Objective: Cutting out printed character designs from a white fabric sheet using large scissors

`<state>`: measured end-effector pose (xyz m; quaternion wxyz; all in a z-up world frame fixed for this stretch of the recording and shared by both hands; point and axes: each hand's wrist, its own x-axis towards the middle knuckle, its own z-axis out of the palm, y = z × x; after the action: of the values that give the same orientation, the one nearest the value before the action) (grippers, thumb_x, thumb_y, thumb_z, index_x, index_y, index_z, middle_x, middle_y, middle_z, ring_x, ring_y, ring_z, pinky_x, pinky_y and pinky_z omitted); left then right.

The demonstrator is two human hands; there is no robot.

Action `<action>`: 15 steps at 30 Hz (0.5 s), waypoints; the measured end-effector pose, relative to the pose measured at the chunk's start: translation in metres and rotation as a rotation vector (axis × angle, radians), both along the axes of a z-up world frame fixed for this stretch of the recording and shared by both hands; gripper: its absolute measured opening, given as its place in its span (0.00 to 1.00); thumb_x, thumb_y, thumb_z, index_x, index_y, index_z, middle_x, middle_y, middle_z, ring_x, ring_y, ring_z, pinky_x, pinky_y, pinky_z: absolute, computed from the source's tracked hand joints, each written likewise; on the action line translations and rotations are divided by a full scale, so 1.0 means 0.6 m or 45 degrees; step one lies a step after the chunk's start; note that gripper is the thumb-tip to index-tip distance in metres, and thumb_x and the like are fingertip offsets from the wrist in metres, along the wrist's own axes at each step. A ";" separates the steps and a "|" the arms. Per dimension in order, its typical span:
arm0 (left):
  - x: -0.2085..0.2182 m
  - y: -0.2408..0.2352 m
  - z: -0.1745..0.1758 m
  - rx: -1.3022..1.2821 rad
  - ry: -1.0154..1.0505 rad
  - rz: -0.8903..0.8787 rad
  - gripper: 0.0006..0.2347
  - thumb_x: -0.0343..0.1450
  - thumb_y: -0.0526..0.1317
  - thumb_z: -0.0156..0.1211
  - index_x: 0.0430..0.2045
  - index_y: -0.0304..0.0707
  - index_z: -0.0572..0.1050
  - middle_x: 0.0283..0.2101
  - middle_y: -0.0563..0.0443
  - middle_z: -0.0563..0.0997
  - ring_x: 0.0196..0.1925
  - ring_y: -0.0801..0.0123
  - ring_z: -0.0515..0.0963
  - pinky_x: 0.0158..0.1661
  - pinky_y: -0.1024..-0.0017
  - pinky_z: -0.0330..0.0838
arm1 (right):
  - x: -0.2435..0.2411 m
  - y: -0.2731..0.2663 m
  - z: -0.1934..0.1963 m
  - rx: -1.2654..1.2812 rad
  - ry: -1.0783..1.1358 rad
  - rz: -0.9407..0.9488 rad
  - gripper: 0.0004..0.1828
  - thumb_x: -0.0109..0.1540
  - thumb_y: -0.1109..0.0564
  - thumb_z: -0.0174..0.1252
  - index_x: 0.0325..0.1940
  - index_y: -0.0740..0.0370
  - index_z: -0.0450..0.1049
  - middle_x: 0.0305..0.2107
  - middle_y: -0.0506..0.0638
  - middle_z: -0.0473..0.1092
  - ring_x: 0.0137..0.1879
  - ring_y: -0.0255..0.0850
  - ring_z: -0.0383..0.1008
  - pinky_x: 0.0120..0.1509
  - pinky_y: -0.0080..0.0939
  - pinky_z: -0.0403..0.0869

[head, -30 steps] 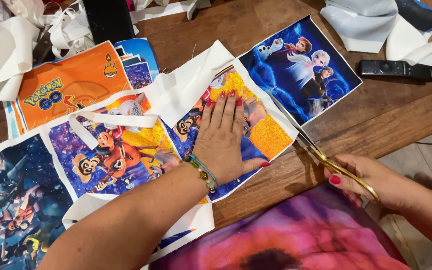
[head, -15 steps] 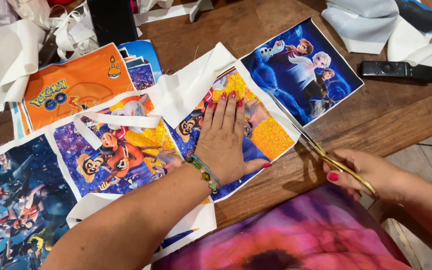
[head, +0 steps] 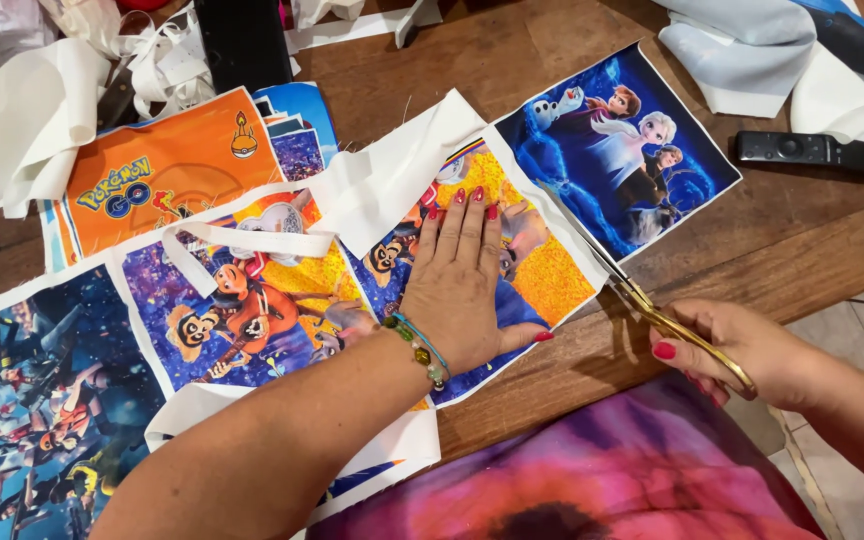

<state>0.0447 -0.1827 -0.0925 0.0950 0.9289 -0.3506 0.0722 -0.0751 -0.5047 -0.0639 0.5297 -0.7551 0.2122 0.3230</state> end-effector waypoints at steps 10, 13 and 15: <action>0.000 -0.001 -0.003 0.023 0.022 -0.004 0.61 0.54 0.86 0.47 0.70 0.29 0.56 0.75 0.34 0.56 0.78 0.45 0.50 0.75 0.48 0.36 | 0.033 0.010 -0.001 0.036 -0.020 0.092 0.14 0.61 0.51 0.63 0.34 0.65 0.71 0.13 0.61 0.69 0.13 0.49 0.70 0.16 0.45 0.71; 0.000 -0.002 -0.003 0.027 0.036 -0.005 0.60 0.54 0.86 0.46 0.70 0.30 0.56 0.75 0.34 0.55 0.79 0.45 0.49 0.75 0.47 0.35 | 0.029 0.015 0.001 0.033 -0.050 0.066 0.14 0.61 0.50 0.63 0.34 0.66 0.73 0.11 0.60 0.68 0.11 0.47 0.69 0.14 0.44 0.68; 0.000 -0.002 -0.003 0.025 0.043 -0.003 0.60 0.54 0.86 0.46 0.70 0.31 0.57 0.75 0.34 0.55 0.79 0.45 0.48 0.75 0.47 0.34 | 0.027 0.017 0.002 0.023 -0.064 0.054 0.16 0.61 0.50 0.63 0.34 0.67 0.75 0.10 0.58 0.67 0.11 0.46 0.68 0.13 0.43 0.66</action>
<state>0.0447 -0.1840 -0.0946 0.0919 0.9305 -0.3506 0.0530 -0.0589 -0.4945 -0.0626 0.5348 -0.7624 0.1798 0.3170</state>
